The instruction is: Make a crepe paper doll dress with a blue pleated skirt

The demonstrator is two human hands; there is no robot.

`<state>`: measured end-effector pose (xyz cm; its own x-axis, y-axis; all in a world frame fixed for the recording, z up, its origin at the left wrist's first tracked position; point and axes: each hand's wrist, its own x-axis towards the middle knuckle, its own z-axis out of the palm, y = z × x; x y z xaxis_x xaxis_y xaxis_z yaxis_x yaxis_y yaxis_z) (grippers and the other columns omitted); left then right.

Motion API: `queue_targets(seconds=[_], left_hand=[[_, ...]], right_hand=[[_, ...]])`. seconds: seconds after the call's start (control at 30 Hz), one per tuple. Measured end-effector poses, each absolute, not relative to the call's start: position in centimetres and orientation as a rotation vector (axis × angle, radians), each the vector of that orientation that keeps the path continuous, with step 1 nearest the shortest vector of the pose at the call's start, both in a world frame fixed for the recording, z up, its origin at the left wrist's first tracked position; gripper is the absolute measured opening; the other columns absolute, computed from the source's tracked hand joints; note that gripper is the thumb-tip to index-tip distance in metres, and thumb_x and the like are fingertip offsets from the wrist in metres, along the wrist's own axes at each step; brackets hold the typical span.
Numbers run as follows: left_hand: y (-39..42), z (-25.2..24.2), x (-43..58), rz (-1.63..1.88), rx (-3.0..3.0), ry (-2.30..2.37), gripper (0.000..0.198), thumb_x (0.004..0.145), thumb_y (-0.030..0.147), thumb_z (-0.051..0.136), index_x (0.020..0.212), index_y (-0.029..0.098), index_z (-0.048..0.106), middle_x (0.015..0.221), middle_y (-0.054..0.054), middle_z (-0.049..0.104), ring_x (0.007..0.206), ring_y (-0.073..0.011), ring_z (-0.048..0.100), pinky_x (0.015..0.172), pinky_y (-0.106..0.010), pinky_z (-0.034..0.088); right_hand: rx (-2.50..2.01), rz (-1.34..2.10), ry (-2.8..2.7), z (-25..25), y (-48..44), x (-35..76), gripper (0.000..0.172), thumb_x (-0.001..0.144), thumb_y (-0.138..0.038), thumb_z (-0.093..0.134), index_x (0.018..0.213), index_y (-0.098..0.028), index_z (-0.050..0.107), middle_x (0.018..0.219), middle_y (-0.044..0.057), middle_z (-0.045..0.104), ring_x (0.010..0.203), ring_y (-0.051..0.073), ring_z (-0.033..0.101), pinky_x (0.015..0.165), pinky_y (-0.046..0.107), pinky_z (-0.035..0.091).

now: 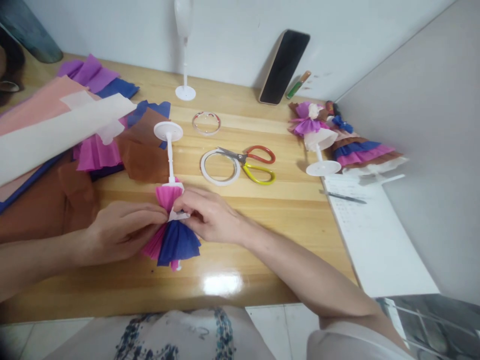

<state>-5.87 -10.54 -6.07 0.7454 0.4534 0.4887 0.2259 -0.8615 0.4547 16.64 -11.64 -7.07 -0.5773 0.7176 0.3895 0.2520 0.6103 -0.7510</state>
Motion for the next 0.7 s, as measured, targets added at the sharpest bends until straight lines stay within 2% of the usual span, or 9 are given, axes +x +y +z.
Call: queue_targets(seconds=[0.1, 0.2, 0.33, 0.53, 0.7], left_hand=[[-10.43, -6.04, -5.77, 0.876, 2.590, 0.502, 0.015, 0.091, 0.006, 0.045, 0.092, 0.018, 0.053, 0.076, -0.003, 0.071, 0.059, -0.0115, 0.064, 0.051, -0.021, 0.047], [-10.29, -6.09, -5.79, 0.894, 2.630, 0.430, 0.014, 0.090, 0.004, 0.047, 0.093, 0.016, 0.053, 0.080, -0.005, 0.071, 0.063, -0.0111, 0.065, 0.053, -0.019, 0.049], [-10.25, -6.16, -5.93, 0.911, 2.670, 0.431, 0.013, 0.090, 0.004, 0.048, 0.093, 0.016, 0.053, 0.081, -0.004, 0.071, 0.062, -0.0104, 0.065, 0.053, -0.018, 0.049], [-10.28, -6.26, -6.06, 0.900, 2.713, 0.426, 0.025, 0.092, 0.009, 0.041, 0.110, 0.019, 0.055, 0.089, -0.006, 0.074, 0.066, -0.0133, 0.070, 0.052, -0.021, 0.053], [-10.35, -6.19, -6.02, 0.873, 2.684, 0.440, 0.036, 0.090, 0.006, 0.040, 0.123, 0.019, 0.050, 0.092, -0.008, 0.075, 0.068, -0.0164, 0.072, 0.050, -0.023, 0.054]], right_hand=[[-0.708, 0.836, -2.161, -6.94, -11.58, 16.65, 0.010, 0.087, -0.009, 0.055, 0.090, -0.018, 0.056, 0.080, 0.002, 0.057, 0.072, 0.013, 0.052, 0.064, 0.024, 0.044], [-0.661, 0.854, -2.166, -6.90, -11.53, 16.70, 0.007, 0.091, -0.013, 0.053, 0.090, -0.018, 0.058, 0.083, 0.004, 0.060, 0.077, 0.014, 0.054, 0.068, 0.026, 0.047], [-0.696, 0.889, -2.112, -6.99, -11.51, 16.81, 0.011, 0.092, -0.015, 0.053, 0.083, -0.018, 0.055, 0.074, 0.001, 0.057, 0.070, 0.013, 0.053, 0.066, 0.025, 0.045], [-0.810, 0.941, -2.059, -6.90, -11.64, 17.05, 0.011, 0.091, -0.018, 0.053, 0.080, -0.018, 0.056, 0.069, 0.000, 0.059, 0.064, 0.012, 0.054, 0.061, 0.024, 0.044], [-0.864, 1.046, -1.964, -6.91, -11.91, 17.05, 0.015, 0.092, -0.023, 0.054, 0.078, -0.018, 0.055, 0.064, -0.002, 0.057, 0.058, 0.011, 0.053, 0.056, 0.022, 0.043]])
